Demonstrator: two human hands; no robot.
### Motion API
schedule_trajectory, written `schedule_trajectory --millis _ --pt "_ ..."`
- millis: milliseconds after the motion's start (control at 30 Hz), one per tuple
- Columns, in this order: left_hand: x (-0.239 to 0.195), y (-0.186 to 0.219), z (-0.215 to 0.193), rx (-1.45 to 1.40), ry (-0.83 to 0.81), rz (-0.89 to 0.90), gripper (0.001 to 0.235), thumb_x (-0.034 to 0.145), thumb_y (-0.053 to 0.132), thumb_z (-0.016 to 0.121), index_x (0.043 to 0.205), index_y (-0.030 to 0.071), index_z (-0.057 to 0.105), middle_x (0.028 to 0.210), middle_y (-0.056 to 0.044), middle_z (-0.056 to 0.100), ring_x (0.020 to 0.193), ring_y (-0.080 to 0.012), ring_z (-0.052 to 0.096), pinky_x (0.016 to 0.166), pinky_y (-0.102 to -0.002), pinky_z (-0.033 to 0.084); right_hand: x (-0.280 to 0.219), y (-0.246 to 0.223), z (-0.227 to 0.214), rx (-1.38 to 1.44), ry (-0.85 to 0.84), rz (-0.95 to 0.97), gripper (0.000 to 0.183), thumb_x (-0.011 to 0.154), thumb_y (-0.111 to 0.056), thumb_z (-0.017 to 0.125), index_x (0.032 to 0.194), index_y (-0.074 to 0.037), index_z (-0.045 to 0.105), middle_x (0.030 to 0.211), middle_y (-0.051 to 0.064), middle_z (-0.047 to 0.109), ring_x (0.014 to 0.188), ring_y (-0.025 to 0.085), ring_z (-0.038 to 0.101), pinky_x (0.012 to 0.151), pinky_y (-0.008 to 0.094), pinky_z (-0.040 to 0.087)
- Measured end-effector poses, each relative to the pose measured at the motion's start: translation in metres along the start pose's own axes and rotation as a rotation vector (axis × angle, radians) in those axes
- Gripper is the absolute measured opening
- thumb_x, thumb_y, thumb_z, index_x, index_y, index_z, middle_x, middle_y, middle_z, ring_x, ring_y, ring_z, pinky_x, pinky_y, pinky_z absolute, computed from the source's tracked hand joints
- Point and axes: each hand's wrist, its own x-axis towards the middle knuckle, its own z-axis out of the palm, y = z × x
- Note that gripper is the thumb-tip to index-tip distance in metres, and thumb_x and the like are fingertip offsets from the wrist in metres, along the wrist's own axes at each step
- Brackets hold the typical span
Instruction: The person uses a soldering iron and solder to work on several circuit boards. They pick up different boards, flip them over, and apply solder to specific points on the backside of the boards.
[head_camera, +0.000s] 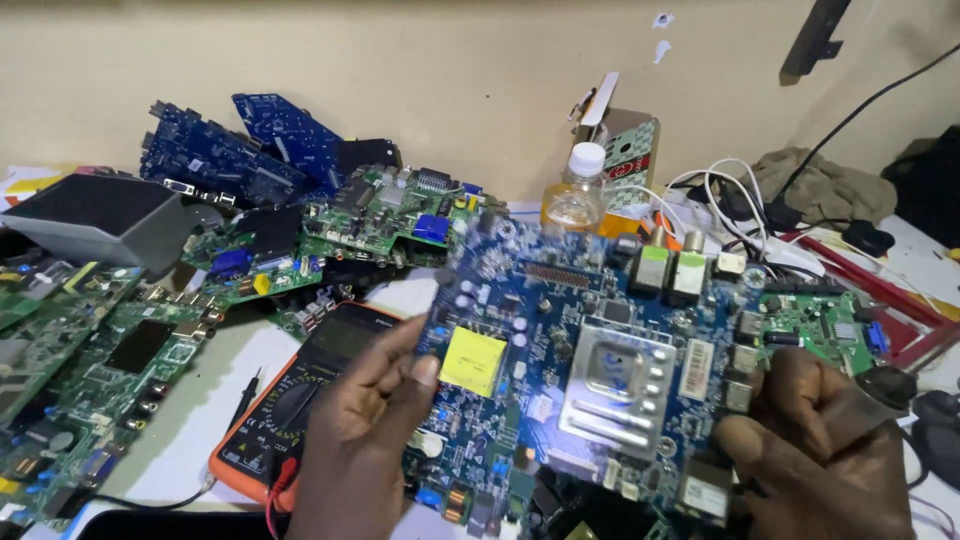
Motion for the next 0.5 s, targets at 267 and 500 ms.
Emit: schedule_trajectory --millis 267,500 --pt "-0.014 -0.018 -0.008 0.335 0.136 0.607 0.035 0.087 0.030 0.069 0.119 0.017 0.077 0.101 -0.001 0.082 0.095 -0.0149 0.080 0.081 -0.032 0.066 0.016 0.027 -0.001 -0.200 0.186 0.027 0.059 0.072 0.020 0.070 0.067 -0.013 0.021 0.075 0.004 0.023 0.069 0.021 0.031 0.084 0.040 0.033" --pt "-0.017 -0.030 -0.010 0.482 0.185 0.892 0.031 0.090 0.036 0.066 0.110 0.015 0.077 0.109 -0.001 0.083 0.105 -0.0174 0.079 0.087 -0.032 0.055 0.009 0.041 -0.017 0.003 0.213 -0.068 0.038 0.070 0.022 0.058 0.078 -0.010 0.039 0.126 0.032 0.069 0.100 0.056 0.075 0.092 0.050 0.066"
